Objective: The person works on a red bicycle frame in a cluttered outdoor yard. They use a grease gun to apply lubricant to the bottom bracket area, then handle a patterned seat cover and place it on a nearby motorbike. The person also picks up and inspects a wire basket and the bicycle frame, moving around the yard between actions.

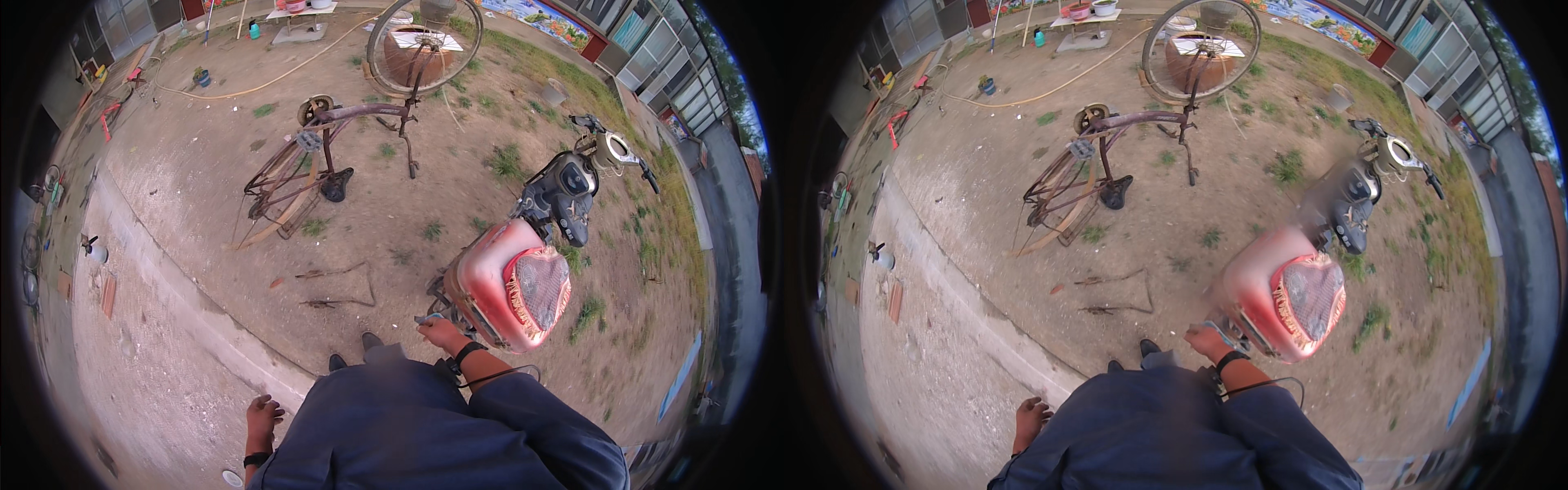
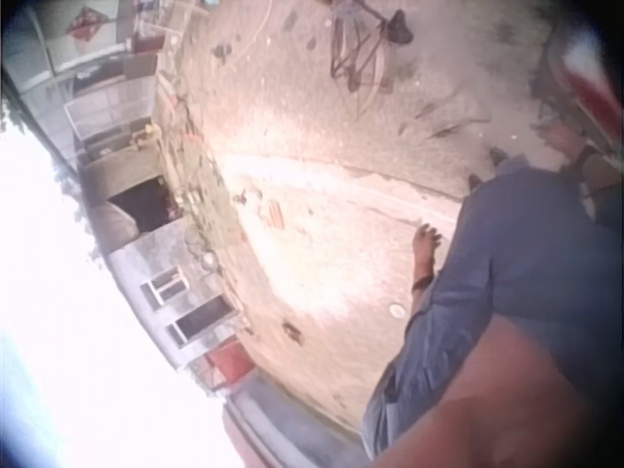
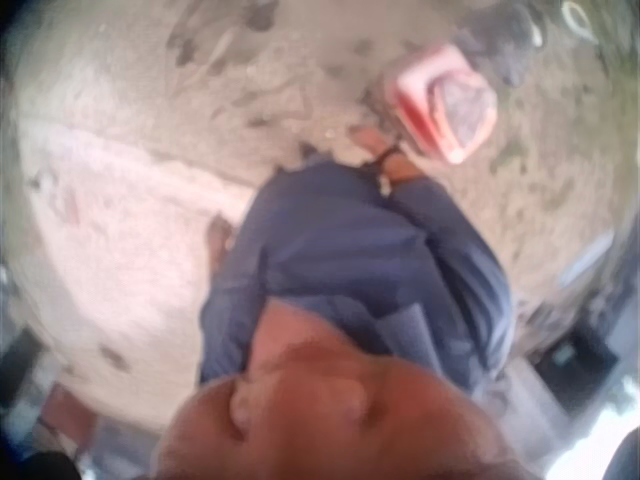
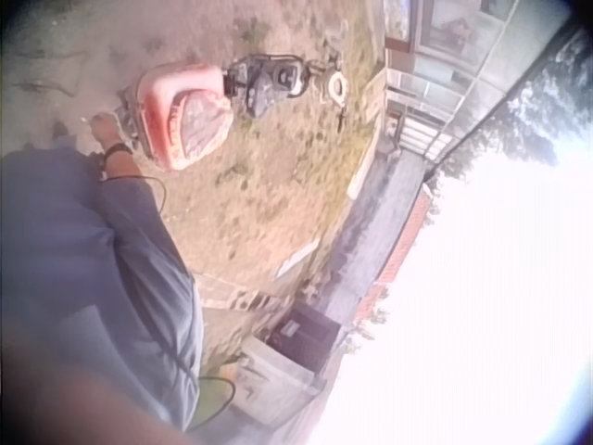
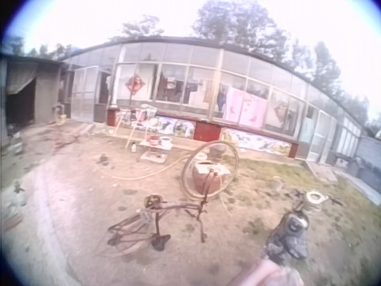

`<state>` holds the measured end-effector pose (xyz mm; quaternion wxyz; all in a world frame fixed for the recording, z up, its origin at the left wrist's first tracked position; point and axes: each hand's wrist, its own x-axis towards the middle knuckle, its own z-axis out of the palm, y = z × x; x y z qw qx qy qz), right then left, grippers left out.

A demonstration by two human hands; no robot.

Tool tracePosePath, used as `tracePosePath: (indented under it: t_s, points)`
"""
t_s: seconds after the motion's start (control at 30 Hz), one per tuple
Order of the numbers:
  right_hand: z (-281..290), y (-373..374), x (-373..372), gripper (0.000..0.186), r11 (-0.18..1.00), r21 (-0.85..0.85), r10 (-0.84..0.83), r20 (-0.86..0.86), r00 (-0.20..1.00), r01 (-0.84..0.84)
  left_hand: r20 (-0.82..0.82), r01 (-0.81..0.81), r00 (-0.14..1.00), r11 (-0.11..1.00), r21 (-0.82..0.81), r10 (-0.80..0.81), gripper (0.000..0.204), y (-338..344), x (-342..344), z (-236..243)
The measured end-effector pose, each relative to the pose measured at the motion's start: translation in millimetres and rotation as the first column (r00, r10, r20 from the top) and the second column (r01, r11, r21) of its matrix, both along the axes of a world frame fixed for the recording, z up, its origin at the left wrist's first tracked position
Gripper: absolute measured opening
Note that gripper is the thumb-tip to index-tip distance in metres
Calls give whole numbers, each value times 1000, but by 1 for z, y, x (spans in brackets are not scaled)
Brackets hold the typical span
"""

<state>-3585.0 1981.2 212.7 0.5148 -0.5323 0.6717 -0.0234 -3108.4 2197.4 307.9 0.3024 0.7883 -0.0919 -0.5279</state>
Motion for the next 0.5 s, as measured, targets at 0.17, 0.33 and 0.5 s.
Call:
tracePosePath:
  t_s: [0.17,0.33,0.5]
  points:
    - [-11,-9,2,40,996,53,-75,109,991,70,11,-32,999,999,-18,32,48,10,-6,-3]
    - [-30,-27,-5,39,989,146,-34,124,992,16,16,-105,994,994,-12,105,47,29,-18,-9]
    - [-52,-42,0,39,978,210,-29,122,992,3,16,-217,976,975,54,216,43,68,-27,-12]
